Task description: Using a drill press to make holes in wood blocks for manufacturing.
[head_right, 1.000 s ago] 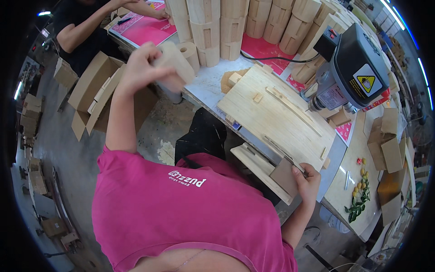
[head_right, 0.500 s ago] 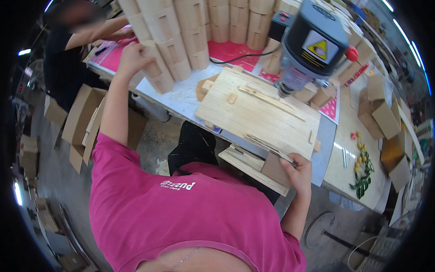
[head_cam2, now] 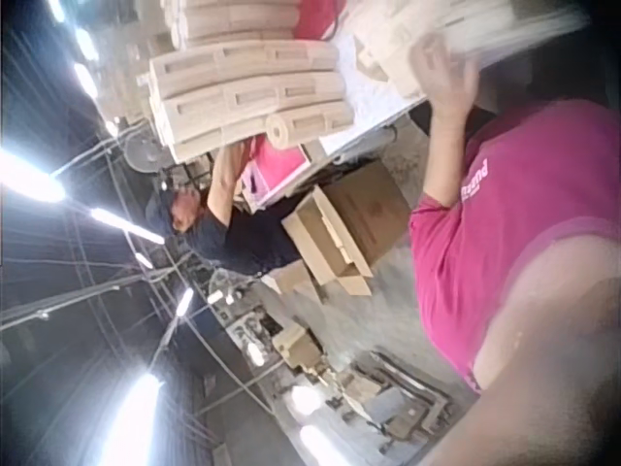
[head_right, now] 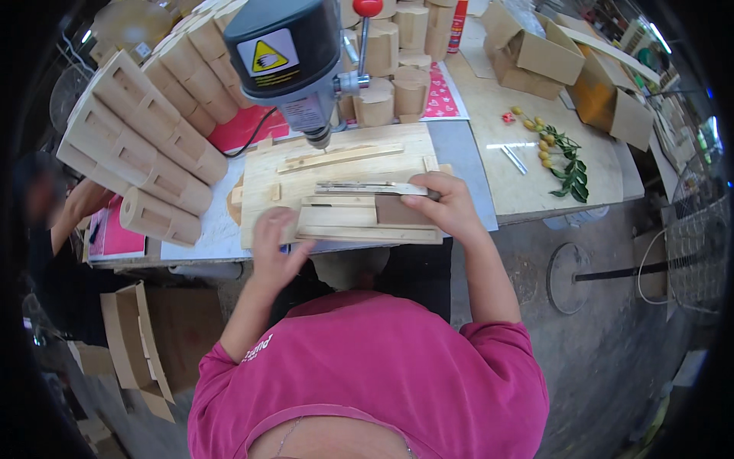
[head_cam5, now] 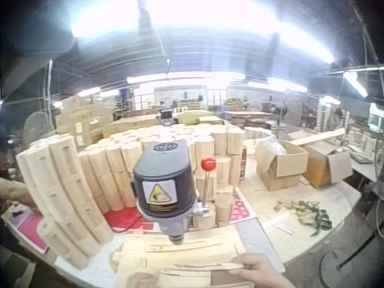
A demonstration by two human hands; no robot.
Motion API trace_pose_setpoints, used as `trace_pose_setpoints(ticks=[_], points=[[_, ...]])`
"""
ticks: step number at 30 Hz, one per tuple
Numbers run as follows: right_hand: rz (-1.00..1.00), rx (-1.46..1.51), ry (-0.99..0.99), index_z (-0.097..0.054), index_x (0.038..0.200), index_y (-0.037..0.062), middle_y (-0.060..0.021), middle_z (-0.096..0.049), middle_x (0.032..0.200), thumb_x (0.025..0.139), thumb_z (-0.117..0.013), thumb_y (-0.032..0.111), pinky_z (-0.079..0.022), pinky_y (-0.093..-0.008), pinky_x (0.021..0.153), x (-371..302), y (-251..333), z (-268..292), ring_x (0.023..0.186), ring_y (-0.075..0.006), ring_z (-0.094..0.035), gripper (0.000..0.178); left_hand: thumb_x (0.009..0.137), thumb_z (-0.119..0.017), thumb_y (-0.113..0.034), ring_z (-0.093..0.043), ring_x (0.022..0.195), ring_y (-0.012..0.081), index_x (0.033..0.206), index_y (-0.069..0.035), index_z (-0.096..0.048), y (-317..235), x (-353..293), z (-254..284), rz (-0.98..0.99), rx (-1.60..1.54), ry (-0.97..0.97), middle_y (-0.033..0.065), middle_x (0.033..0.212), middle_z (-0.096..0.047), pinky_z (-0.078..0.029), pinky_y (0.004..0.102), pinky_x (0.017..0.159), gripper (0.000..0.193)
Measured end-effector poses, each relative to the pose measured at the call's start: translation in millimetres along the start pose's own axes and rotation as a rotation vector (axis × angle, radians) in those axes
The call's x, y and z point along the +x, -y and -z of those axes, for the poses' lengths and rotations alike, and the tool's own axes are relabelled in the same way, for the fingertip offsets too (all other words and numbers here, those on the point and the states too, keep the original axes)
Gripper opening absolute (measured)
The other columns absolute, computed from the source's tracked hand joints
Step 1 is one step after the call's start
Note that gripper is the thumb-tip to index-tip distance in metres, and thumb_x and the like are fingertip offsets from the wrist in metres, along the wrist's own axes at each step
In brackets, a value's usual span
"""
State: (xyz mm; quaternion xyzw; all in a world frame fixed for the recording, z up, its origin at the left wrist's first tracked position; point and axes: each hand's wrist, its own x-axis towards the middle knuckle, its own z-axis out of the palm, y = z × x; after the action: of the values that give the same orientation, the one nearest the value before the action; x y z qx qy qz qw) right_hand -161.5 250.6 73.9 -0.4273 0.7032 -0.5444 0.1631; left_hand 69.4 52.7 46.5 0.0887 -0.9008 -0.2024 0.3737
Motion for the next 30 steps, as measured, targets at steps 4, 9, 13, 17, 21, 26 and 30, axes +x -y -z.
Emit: trace_pose_setpoints(ticks=[4,9,13,17,21,26,30], points=[[-0.060,-0.055,0.071,-0.063,0.090,0.0002,-0.0032,-0.059,0.082,0.072,-0.069,0.009,-0.041,-0.0227,0.068,8.1,-13.0,4.6,0.076,-0.0099,-0.054,0.021,0.066,-0.071,-0.028,-0.047,0.102,0.0344,0.105,-0.002,-0.054,-9.1,-5.6,-38.1,-0.059,-0.023,0.166,0.0153,0.108,-0.051,-0.036,0.0434,0.089,0.050],[-0.223,0.208,0.321,-0.064,0.093,0.0030,-0.0030,-0.061,0.083,0.075,-0.069,0.017,-0.044,-0.0251,0.070,43.1,-11.4,34.9,0.077,-0.0109,-0.055,0.023,0.070,-0.066,-0.034,-0.048,0.104,0.0311,0.107,-0.006,-0.056,-4.6,-15.1,-56.2,-0.081,0.085,0.164,0.0115,0.111,-0.053,-0.032,0.0455,0.092,0.047],[0.074,-0.104,-0.061,-0.064,0.094,0.0029,-0.0068,-0.062,0.090,0.078,-0.065,0.028,-0.045,-0.0285,0.071,143.7,-19.9,53.6,0.077,-0.0140,-0.057,0.029,0.072,-0.065,-0.026,-0.050,0.103,0.0266,0.104,-0.010,-0.059,2.1,-22.6,-58.9,-0.058,0.125,0.093,0.0068,0.107,-0.056,-0.034,0.0433,0.091,0.036],[0.198,-0.310,-0.265,-0.061,0.104,0.0102,-0.0177,-0.053,0.107,0.066,-0.073,0.029,-0.047,-0.0392,0.080,244.4,-26.2,59.4,0.094,-0.0283,-0.056,0.044,0.070,-0.064,-0.017,-0.053,0.099,0.0269,0.097,-0.009,-0.062,2.3,-20.0,-65.9,-0.097,0.141,0.031,0.0063,0.102,-0.059,-0.038,0.0404,0.087,0.029],[0.086,-0.637,-0.241,-0.053,0.114,0.0171,-0.0207,-0.044,0.117,0.060,-0.077,0.026,-0.043,-0.0439,0.088,299.0,-39.7,34.8,0.107,-0.0360,-0.048,0.059,0.070,-0.065,-0.017,-0.053,0.099,0.0243,0.098,-0.011,-0.062,0.7,-20.2,-67.5,-0.086,0.129,0.031,0.0045,0.102,-0.059,-0.039,0.0400,0.086,0.029],[0.104,-0.415,-0.122,-0.040,0.119,0.0196,-0.0213,-0.044,0.116,0.054,-0.081,0.020,-0.038,-0.0431,0.093,305.9,-74.5,30.9,0.111,-0.0395,-0.043,0.076,0.070,-0.065,-0.016,-0.053,0.098,0.0238,0.096,-0.011,-0.062,2.1,-18.0,-70.9,-0.102,0.109,0.012,0.0040,0.101,-0.059,-0.040,0.0393,0.086,0.027],[-0.047,-0.361,-0.048,-0.041,0.118,0.0164,-0.0212,-0.047,0.118,0.054,-0.080,0.014,-0.039,-0.0406,0.092,283.7,-34.2,34.1,0.114,-0.0331,-0.044,0.075,0.070,-0.065,-0.016,-0.054,0.096,0.0240,0.097,-0.011,-0.062,2.6,-20.7,-66.4,-0.086,0.129,-0.009,0.0042,0.101,-0.059,-0.040,0.0392,0.086,0.028]])
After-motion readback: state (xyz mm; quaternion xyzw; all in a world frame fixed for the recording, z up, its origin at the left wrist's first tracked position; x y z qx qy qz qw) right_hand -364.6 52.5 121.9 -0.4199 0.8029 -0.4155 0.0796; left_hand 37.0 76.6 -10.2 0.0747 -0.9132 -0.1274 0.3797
